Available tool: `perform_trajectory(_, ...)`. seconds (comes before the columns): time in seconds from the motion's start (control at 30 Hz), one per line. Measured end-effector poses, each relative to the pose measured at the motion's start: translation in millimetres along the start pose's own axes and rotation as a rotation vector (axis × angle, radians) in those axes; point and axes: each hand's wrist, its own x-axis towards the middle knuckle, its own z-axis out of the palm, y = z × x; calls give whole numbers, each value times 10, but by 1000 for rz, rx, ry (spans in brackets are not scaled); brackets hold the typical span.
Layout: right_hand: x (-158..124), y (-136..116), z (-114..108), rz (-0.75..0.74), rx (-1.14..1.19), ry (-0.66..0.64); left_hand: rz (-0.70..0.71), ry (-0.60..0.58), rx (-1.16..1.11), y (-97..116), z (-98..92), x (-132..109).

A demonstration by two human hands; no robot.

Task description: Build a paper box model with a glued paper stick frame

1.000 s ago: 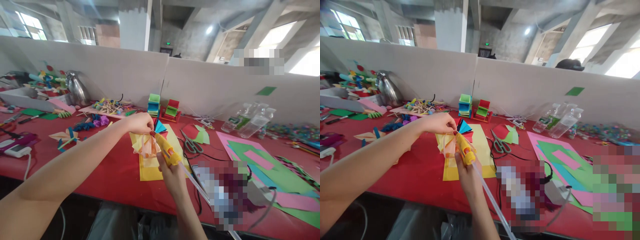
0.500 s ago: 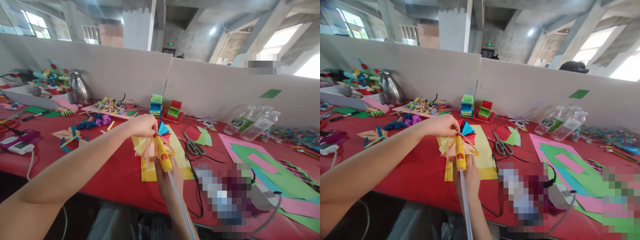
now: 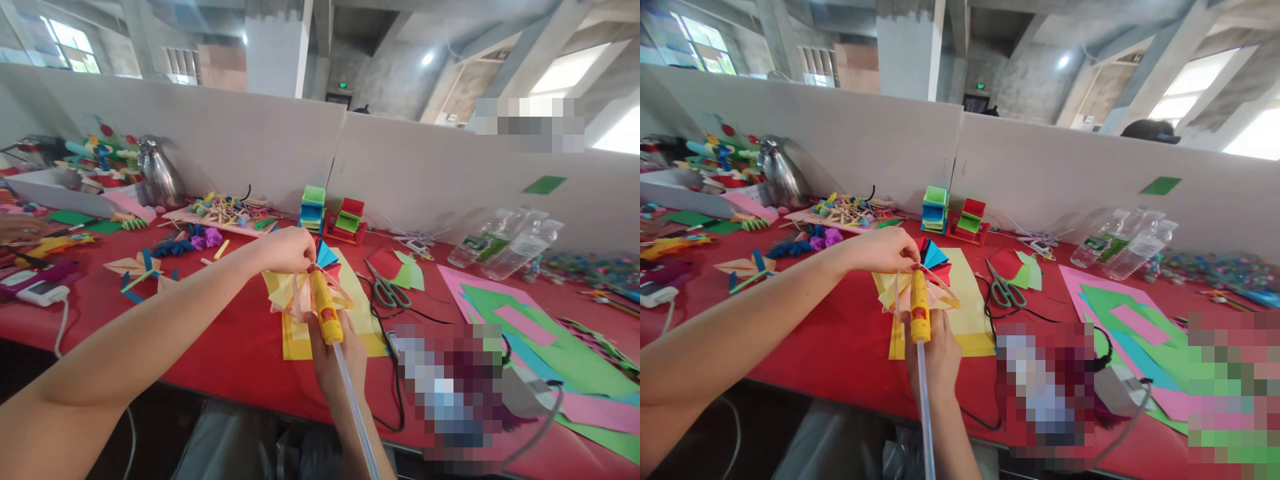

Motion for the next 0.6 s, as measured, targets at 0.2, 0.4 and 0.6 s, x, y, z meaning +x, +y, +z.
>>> perform_trajectory(0.2, -17, 2, -13, 3, 2, -3, -2, 7, -7, 19, -20, -35)
perform_trajectory(0.4, -47, -2, -34, 1, 18, 48, 9, 14, -22, 20, -21, -50)
perform_trajectory(0.6, -66, -8, -124, 59, 75, 87, 28, 28, -37, -11, 11, -55)
